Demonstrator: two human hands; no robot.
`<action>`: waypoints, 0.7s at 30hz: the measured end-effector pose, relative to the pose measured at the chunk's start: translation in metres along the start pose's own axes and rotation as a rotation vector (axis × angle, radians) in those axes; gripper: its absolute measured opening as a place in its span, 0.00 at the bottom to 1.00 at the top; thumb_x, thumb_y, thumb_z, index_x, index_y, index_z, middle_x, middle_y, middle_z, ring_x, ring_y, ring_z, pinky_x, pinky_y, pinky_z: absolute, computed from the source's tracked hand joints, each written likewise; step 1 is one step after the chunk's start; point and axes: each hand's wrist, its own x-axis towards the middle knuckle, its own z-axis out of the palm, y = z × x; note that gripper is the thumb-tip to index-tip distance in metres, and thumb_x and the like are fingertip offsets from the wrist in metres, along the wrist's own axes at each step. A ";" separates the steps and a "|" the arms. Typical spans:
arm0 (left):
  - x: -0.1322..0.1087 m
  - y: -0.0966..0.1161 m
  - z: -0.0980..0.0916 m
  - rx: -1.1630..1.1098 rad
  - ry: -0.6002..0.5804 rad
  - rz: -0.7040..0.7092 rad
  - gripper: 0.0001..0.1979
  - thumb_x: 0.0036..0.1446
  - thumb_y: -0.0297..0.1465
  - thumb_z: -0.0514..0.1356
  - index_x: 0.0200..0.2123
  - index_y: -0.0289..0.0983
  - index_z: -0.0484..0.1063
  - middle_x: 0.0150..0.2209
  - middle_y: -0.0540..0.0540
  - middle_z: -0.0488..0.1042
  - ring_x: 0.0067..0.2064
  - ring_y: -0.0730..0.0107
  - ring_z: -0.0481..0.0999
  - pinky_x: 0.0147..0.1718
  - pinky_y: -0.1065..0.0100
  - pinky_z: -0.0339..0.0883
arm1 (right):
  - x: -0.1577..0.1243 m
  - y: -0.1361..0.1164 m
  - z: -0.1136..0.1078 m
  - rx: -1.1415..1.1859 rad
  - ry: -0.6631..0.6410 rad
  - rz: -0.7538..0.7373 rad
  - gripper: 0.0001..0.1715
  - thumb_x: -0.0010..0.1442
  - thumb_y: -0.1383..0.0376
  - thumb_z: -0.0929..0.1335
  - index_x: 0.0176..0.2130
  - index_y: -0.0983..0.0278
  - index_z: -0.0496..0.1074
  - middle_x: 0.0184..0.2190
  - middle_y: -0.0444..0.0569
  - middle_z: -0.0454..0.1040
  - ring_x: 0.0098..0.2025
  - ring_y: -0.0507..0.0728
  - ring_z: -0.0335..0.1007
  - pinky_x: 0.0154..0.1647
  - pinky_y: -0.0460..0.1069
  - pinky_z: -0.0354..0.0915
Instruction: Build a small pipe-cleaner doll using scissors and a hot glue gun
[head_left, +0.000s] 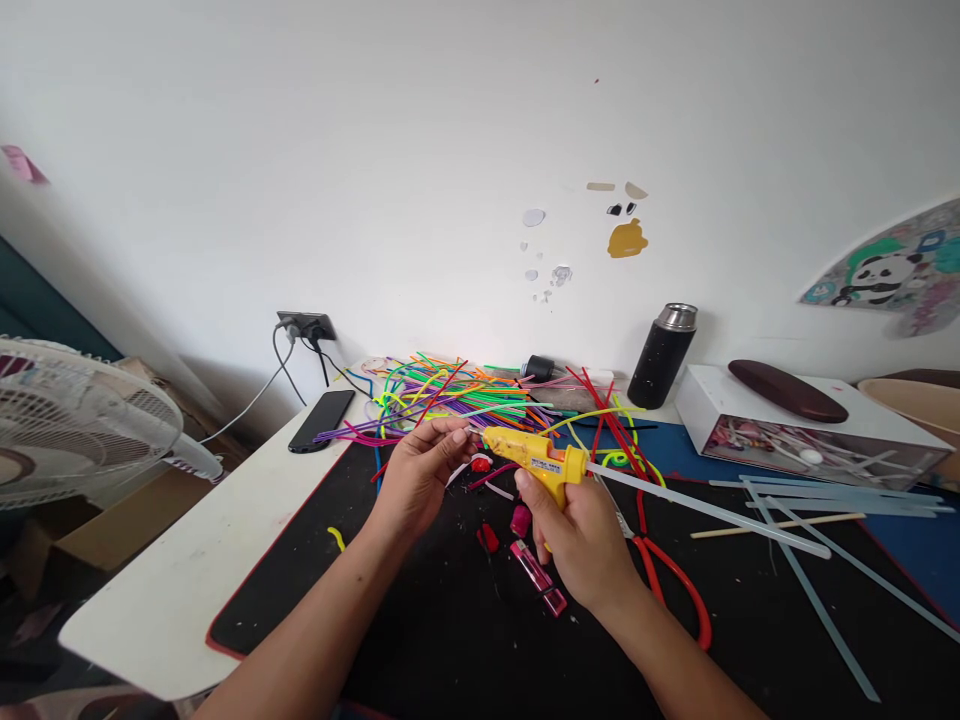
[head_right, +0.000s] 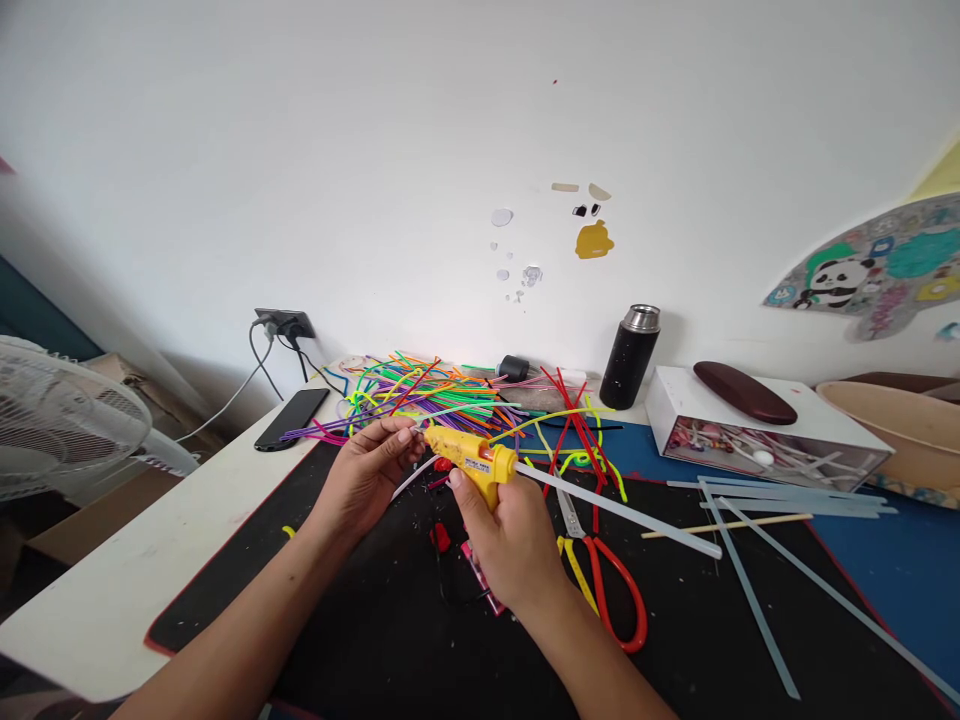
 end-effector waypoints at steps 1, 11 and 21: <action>0.000 0.000 0.000 0.000 -0.002 0.000 0.17 0.39 0.34 0.83 0.33 0.34 0.85 0.29 0.47 0.83 0.30 0.74 0.81 0.33 0.76 0.76 | 0.000 0.000 0.000 0.001 0.001 -0.001 0.35 0.71 0.38 0.62 0.32 0.59 0.80 0.12 0.44 0.66 0.22 0.59 0.73 0.25 0.50 0.64; 0.000 0.001 0.001 0.004 0.020 0.007 0.18 0.39 0.34 0.83 0.32 0.34 0.85 0.29 0.46 0.83 0.31 0.74 0.81 0.33 0.76 0.76 | 0.000 0.001 0.000 0.004 0.005 0.009 0.35 0.71 0.39 0.63 0.28 0.59 0.77 0.11 0.43 0.63 0.20 0.58 0.70 0.25 0.50 0.63; 0.000 0.001 0.001 0.008 0.068 0.014 0.20 0.36 0.34 0.84 0.32 0.35 0.85 0.28 0.49 0.81 0.30 0.75 0.79 0.33 0.76 0.76 | -0.001 -0.003 0.001 -0.002 -0.003 0.003 0.33 0.71 0.42 0.63 0.24 0.59 0.70 0.09 0.41 0.62 0.16 0.54 0.64 0.24 0.48 0.61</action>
